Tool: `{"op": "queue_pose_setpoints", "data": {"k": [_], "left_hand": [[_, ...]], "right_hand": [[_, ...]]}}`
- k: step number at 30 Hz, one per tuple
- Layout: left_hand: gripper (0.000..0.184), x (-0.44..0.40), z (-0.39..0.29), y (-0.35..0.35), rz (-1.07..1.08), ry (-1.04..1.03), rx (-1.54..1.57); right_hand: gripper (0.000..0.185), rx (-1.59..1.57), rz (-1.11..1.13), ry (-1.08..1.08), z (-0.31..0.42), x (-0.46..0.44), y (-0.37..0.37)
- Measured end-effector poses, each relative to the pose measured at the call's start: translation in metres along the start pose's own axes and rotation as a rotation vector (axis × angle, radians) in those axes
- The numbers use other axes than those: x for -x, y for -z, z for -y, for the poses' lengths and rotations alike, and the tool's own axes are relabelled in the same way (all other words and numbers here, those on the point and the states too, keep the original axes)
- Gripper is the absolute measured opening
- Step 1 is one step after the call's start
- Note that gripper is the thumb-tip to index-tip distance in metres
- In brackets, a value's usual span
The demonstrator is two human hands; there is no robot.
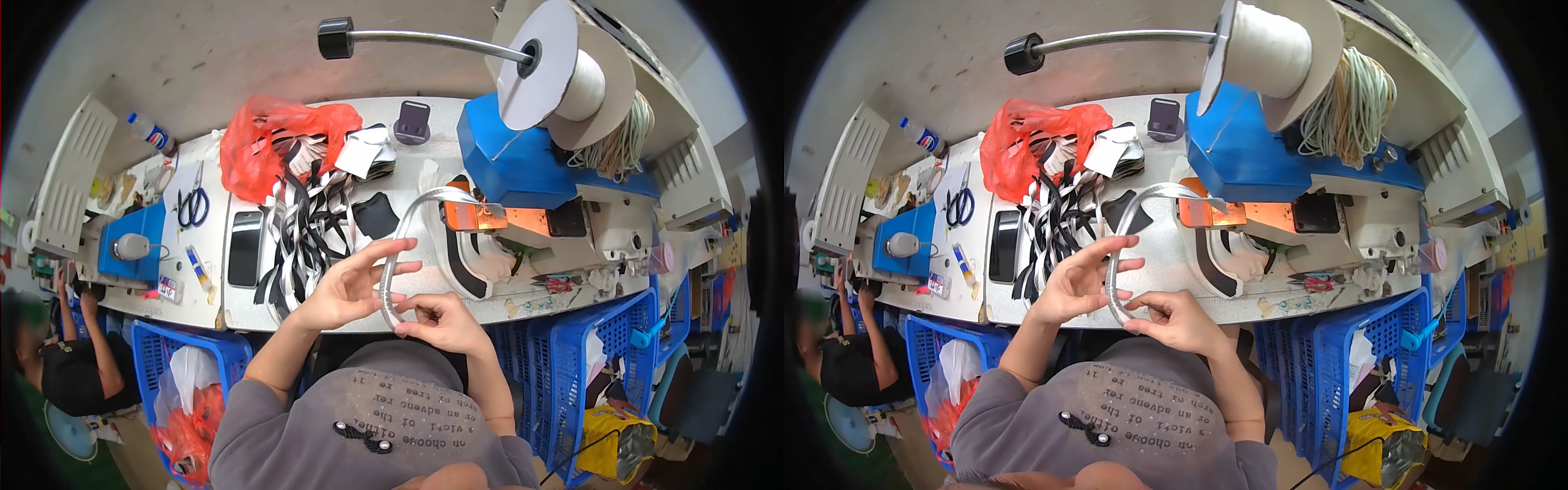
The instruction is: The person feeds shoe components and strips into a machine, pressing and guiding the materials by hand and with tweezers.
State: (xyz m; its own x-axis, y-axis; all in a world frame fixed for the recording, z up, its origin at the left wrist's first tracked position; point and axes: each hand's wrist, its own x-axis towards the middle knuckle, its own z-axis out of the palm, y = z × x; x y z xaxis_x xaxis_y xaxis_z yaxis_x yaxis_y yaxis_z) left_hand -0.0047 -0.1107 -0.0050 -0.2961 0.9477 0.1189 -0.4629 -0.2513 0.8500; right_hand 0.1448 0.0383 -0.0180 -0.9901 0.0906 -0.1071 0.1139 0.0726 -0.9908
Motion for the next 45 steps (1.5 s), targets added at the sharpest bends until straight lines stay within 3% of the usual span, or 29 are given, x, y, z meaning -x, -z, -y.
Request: {"op": "queue_pose_setpoints", "data": {"k": [11, 13, 16, 17, 19, 20, 23, 24, 26, 27, 28, 30, 32, 34, 39, 41, 42, 45], "left_hand": [[0.073, 0.026, -0.006, 0.054, -0.331, -0.036, -0.207], [0.066, 0.04, 0.006, 0.094, -0.463, 0.101, -0.488], [0.056, 0.05, -0.007, 0.096, -0.697, 0.137, -1.4], [0.046, 0.05, -0.014, 0.094, -0.709, 0.038, -1.368], [0.041, 0.034, -0.043, 0.056, -0.683, -0.01, -1.018], [0.034, 0.027, -0.053, 0.039, -0.575, -0.12, -0.889], [0.024, 0.011, -0.073, -0.011, -0.056, -0.381, -0.485], [0.026, 0.001, -0.073, -0.031, 0.011, -0.459, -0.446], [0.029, -0.023, -0.085, -0.061, 0.414, -0.529, -0.232], [0.031, -0.028, -0.086, -0.076, 0.499, -0.522, -0.092], [0.031, -0.037, -0.089, -0.089, 0.599, -0.533, 0.019], [0.025, -0.041, -0.099, -0.113, 0.672, -0.284, 0.315], [0.025, -0.05, -0.105, -0.128, 0.835, 0.033, 0.694], [0.027, -0.054, -0.101, -0.134, 0.883, 0.079, 0.883], [0.027, -0.046, -0.061, -0.164, 0.655, -0.522, 0.792], [0.027, -0.047, -0.067, -0.153, 0.729, -0.541, 0.553], [0.026, -0.053, -0.1, -0.126, 0.844, -0.45, 0.33], [0.015, -0.015, -0.108, -0.127, 0.578, -0.307, 0.399]], "right_hand": [[0.017, 0.105, -0.07, -0.091, -0.021, -0.009, -0.014], [0.02, 0.155, -0.068, -0.116, -0.024, -0.008, -0.013], [0.023, 0.21, -0.06, -0.16, -0.03, -0.005, -0.006], [0.024, 0.215, -0.064, -0.173, -0.032, -0.003, -0.004], [0.023, 0.229, -0.078, -0.191, -0.033, -0.003, -0.003], [0.021, 0.24, -0.09, -0.195, -0.033, -0.003, -0.003], [0.023, 0.271, -0.103, -0.184, -0.028, -0.002, -0.001], [0.024, 0.28, -0.1, -0.177, -0.026, -0.001, -0.001], [0.023, 0.22, -0.156, -0.06, -0.044, 0.002, -0.003], [0.022, 0.189, -0.179, -0.004, -0.05, 0.003, -0.004], [0.022, 0.227, -0.166, -0.083, -0.048, 0.004, -0.002], [0.021, 0.302, -0.137, -0.243, -0.043, 0.007, 0.004], [0.02, 0.255, -0.172, -0.237, -0.041, 0.012, 0.004], [0.018, 0.173, -0.185, -0.238, -0.046, 0.013, 0.005], [0.019, 0.181, -0.199, -0.204, -0.05, 0.014, 0.004], [0.02, 0.133, -0.19, -0.262, -0.056, 0.014, 0.004], [0.022, 0.178, -0.202, -0.257, -0.05, 0.014, 0.004], [0.023, 0.18, -0.237, -0.147, -0.04, 0.011, 0.002]]}}
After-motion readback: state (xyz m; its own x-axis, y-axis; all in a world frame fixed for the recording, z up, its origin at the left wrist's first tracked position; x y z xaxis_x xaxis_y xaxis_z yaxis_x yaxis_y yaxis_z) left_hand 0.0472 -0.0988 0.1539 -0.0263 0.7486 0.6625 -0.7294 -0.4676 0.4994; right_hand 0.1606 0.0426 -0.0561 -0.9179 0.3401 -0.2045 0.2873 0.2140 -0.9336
